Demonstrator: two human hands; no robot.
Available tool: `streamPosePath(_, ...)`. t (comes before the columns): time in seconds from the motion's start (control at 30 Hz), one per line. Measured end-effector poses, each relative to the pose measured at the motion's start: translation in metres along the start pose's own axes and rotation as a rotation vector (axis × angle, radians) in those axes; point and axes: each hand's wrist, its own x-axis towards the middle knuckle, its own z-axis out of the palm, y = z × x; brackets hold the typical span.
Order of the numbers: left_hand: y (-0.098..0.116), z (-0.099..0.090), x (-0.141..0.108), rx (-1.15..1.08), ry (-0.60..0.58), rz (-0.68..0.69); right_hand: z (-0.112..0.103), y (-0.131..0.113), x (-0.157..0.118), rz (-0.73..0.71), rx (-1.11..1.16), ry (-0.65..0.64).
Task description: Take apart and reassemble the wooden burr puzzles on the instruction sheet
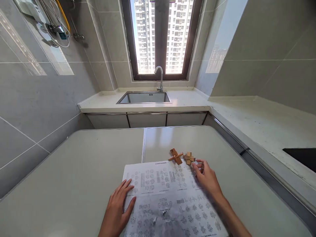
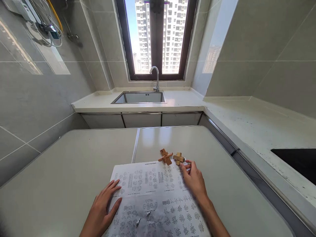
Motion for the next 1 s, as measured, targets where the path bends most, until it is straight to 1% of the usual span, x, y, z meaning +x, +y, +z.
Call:
streamPosePath(0.17,0.001,-0.001,-0.001,-0.005,-0.011,-0.007,0.009,-0.005,0.021,0.062,-0.168,0.037)
streamPosePath(0.27,0.002,-0.001,-0.001,-0.013,-0.015,-0.011,0.010,-0.006,0.031,0.062,-0.159,0.045)
streamPosePath(0.37,0.000,-0.001,-0.002,-0.028,-0.020,-0.012,0.008,-0.007,0.037,0.029,-0.102,0.026)
streamPosePath(0.43,-0.002,-0.003,-0.001,-0.047,-0.031,-0.008,0.006,-0.009,0.033,0.009,-0.052,0.026)
streamPosePath(0.53,0.000,-0.010,0.008,-0.104,-0.040,0.003,0.002,-0.019,0.015,-0.026,0.089,0.019)
streamPosePath(0.57,0.004,-0.013,0.015,-0.139,-0.037,0.003,0.003,-0.024,0.006,-0.045,0.248,0.002)
streamPosePath(0.63,0.017,-0.018,0.032,-0.260,-0.053,0.024,0.007,-0.038,-0.013,-0.076,0.498,-0.102)
streamPosePath(0.67,0.026,-0.020,0.043,-0.343,-0.108,0.026,0.011,-0.045,-0.021,-0.101,0.571,-0.159)
streamPosePath(0.73,0.044,-0.020,0.065,-0.512,-0.230,0.035,0.024,-0.060,-0.034,-0.161,0.669,-0.271)
streamPosePath(0.83,0.066,-0.010,0.096,-0.735,-0.353,0.056,0.050,-0.078,-0.043,-0.214,0.766,-0.373)
streamPosePath(0.9,0.071,0.000,0.112,-0.880,-0.414,0.088,0.067,-0.084,-0.043,-0.231,0.836,-0.451)
streamPosePath(1.0,0.070,0.013,0.125,-0.992,-0.438,0.089,0.086,-0.088,-0.039,-0.223,0.937,-0.570)
